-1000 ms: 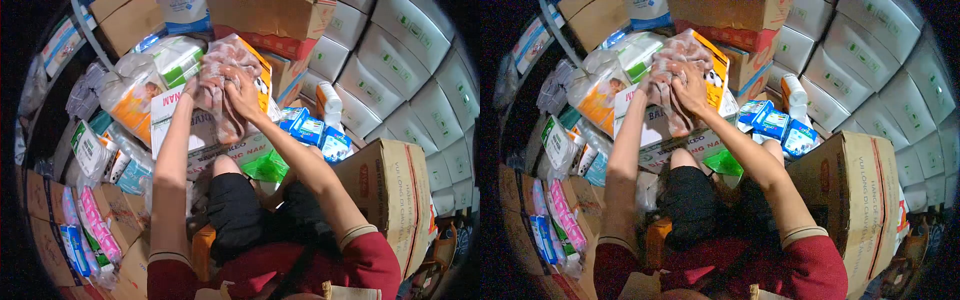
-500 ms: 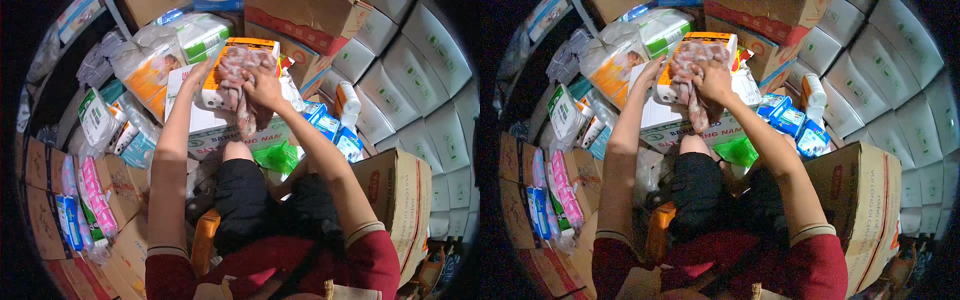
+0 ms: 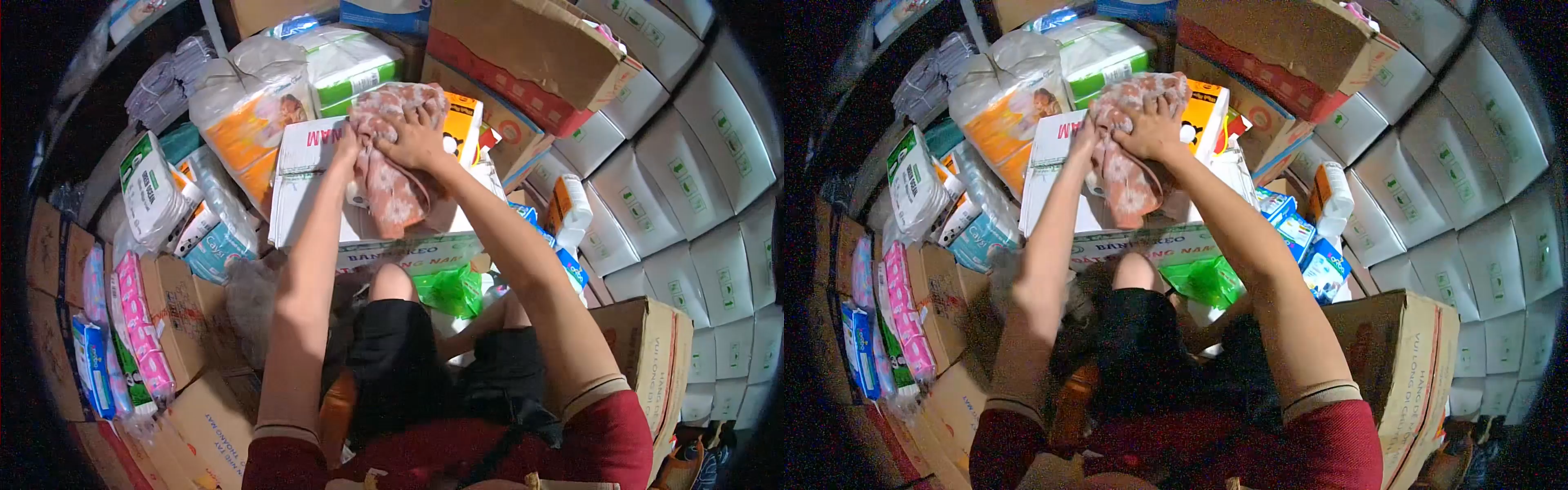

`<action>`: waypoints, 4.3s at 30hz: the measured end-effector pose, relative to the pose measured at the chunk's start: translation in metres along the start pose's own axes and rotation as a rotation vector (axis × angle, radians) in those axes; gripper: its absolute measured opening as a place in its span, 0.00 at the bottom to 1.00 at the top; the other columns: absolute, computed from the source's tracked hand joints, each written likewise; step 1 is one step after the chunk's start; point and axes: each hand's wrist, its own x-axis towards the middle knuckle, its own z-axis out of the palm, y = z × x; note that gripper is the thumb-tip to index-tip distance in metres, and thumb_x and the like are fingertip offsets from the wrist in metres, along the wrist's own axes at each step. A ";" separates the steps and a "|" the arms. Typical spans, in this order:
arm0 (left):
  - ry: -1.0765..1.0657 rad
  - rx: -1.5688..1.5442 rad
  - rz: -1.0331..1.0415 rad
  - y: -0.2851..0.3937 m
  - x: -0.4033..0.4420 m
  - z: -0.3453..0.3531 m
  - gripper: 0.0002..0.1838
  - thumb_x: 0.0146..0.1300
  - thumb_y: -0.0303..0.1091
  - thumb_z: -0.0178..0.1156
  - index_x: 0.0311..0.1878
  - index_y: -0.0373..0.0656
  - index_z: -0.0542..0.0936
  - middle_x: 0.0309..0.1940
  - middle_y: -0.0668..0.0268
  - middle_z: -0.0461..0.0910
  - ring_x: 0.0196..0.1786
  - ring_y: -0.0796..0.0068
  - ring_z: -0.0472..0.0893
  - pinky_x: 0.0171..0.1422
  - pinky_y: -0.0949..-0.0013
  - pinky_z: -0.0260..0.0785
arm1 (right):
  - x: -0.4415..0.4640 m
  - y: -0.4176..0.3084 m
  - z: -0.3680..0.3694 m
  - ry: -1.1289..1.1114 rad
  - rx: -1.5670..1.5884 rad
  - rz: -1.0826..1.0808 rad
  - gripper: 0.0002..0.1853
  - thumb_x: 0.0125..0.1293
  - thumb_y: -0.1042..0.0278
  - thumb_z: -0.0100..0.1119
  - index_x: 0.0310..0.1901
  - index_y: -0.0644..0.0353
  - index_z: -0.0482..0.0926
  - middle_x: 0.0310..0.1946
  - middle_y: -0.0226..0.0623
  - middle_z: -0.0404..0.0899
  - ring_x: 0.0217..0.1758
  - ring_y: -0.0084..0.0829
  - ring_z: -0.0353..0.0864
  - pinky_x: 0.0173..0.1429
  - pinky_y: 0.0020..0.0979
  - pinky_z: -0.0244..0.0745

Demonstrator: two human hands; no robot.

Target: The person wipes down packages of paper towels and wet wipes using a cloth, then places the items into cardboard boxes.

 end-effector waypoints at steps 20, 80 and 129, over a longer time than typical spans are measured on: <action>-0.009 0.620 -0.019 0.004 -0.002 0.007 0.42 0.51 0.72 0.45 0.47 0.37 0.77 0.46 0.43 0.74 0.55 0.49 0.72 0.58 0.58 0.64 | 0.009 0.105 -0.007 0.246 0.083 0.383 0.32 0.52 0.43 0.50 0.58 0.52 0.68 0.46 0.61 0.72 0.53 0.55 0.70 0.55 0.46 0.68; 0.218 0.543 0.121 -0.003 -0.011 0.003 0.29 0.51 0.61 0.54 0.36 0.41 0.82 0.36 0.51 0.80 0.44 0.52 0.78 0.49 0.59 0.68 | -0.061 0.047 -0.005 0.365 -0.077 0.009 0.26 0.49 0.50 0.55 0.50 0.51 0.74 0.46 0.51 0.68 0.51 0.55 0.62 0.61 0.54 0.51; -0.270 -0.070 -0.125 0.004 -0.035 0.004 0.26 0.62 0.45 0.53 0.55 0.33 0.70 0.47 0.62 0.77 0.45 0.73 0.78 0.47 0.73 0.70 | 0.027 0.161 0.045 0.423 1.161 0.653 0.38 0.58 0.39 0.34 0.59 0.65 0.64 0.59 0.58 0.62 0.64 0.51 0.60 0.66 0.38 0.53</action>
